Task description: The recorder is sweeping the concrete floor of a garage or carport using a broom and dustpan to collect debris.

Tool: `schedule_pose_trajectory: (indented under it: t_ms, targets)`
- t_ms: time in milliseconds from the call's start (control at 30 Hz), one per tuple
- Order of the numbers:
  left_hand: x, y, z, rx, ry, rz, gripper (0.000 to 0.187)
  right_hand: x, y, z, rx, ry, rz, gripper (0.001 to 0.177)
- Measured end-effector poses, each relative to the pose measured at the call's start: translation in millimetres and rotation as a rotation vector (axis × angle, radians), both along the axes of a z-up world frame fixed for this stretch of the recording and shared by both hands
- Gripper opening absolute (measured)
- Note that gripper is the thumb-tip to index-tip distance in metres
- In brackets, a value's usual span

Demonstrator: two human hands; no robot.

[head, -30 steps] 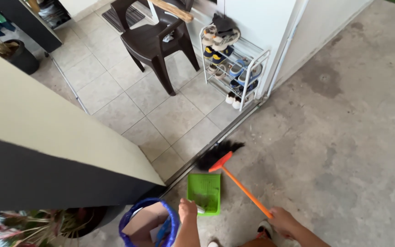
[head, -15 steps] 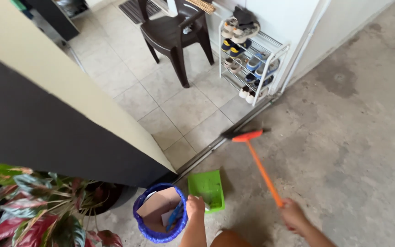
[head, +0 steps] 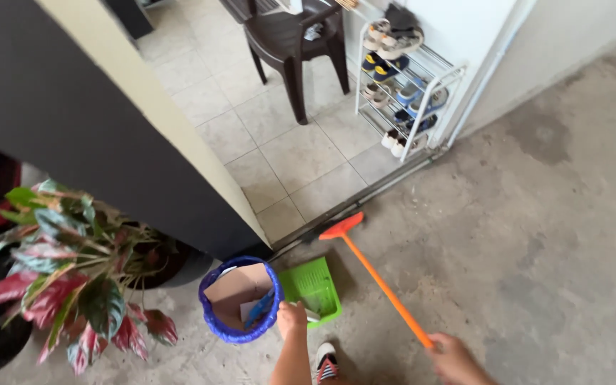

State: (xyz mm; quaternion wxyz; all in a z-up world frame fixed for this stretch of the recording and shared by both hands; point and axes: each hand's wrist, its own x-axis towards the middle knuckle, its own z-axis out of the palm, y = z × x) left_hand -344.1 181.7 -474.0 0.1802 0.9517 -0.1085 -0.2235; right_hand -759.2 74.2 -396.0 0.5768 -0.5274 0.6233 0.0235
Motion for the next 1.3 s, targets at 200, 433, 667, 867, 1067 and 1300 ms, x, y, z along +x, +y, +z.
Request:
schedule_pose_trajectory:
  t_ms: [200,433,667,867,1067,1300]
  targets:
    - [-24.9,29.6,-6.7,0.059,0.007,0.033,0.045,82.1,23.9,-7.9,0.196,0.026,0.113,0.024]
    - [-32.0,56.6,-7.2,0.020,0.015,0.004,0.045,-28.7,26.6,-100.6,-0.316,-0.214,0.485,0.022]
    - [-47.9,104.9,-0.4,0.043,0.042,-0.053,0.046,113.8,81.0,-100.5,-0.296,-0.009,0.249,0.026]
    - [-51.4,160.5,17.1,0.085,0.068,-0.141,0.045,68.1,89.9,-124.0,-0.373,0.170,0.604,0.030]
    - [-41.7,227.1,14.6,0.080,0.051,-0.260,0.046,-26.9,76.1,-36.8,-0.072,0.120,0.317,0.031]
    - [-38.0,299.0,26.4,0.027,0.079,-0.123,0.046,38.7,129.6,-14.2,-0.007,-0.070,-0.103,0.036]
